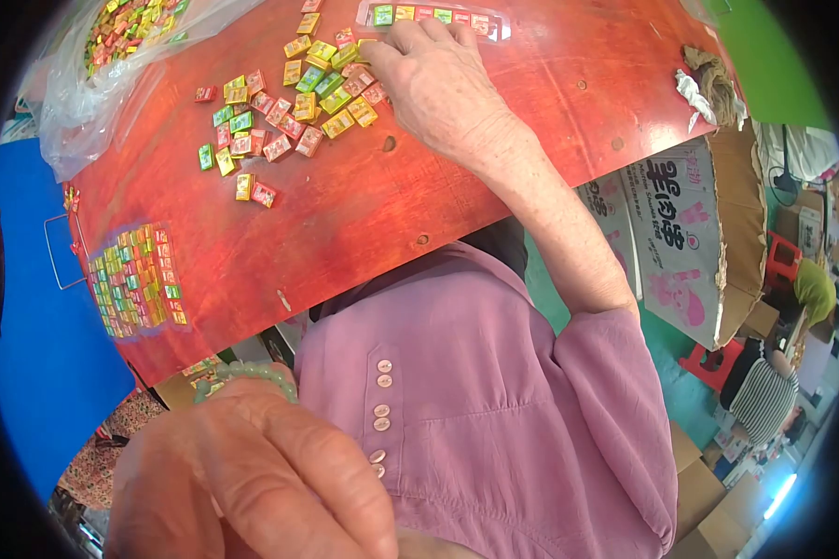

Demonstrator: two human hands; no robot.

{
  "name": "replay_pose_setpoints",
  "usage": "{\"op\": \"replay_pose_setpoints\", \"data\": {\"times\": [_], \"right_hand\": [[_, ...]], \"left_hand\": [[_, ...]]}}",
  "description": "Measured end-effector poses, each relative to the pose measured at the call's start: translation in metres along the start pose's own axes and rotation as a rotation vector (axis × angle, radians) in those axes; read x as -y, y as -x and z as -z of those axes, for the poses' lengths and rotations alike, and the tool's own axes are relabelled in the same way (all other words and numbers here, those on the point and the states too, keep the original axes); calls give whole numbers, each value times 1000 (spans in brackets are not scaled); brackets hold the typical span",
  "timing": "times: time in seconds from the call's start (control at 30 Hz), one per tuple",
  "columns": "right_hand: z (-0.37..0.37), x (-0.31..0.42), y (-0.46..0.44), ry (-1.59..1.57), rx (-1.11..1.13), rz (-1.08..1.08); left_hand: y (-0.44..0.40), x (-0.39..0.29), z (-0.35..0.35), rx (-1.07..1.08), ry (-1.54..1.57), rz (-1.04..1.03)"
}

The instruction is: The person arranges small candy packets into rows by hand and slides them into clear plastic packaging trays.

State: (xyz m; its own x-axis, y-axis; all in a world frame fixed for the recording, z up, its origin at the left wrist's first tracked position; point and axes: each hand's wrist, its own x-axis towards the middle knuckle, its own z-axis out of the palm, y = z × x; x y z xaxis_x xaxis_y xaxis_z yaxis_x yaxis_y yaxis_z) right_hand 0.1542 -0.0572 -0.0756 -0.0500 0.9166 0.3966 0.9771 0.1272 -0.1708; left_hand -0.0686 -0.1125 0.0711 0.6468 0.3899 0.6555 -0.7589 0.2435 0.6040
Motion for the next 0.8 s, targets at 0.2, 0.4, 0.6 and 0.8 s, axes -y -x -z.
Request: {"op": "replay_pose_setpoints", "data": {"times": [0.2,0.4,0.6,0.8], "right_hand": [[8,0,-1,-78,1,34],[21,-14,-11,2,3,-18],[15,-16,-18,1,22,11],[6,-16,-21,22,7,11]], "left_hand": [[2,-1,-2,-7,-9,-15],[3,-6,1,-9,-5,-21],[6,-11,6,-10,9,-27],[7,-13,10,-6,36,-37]]}}
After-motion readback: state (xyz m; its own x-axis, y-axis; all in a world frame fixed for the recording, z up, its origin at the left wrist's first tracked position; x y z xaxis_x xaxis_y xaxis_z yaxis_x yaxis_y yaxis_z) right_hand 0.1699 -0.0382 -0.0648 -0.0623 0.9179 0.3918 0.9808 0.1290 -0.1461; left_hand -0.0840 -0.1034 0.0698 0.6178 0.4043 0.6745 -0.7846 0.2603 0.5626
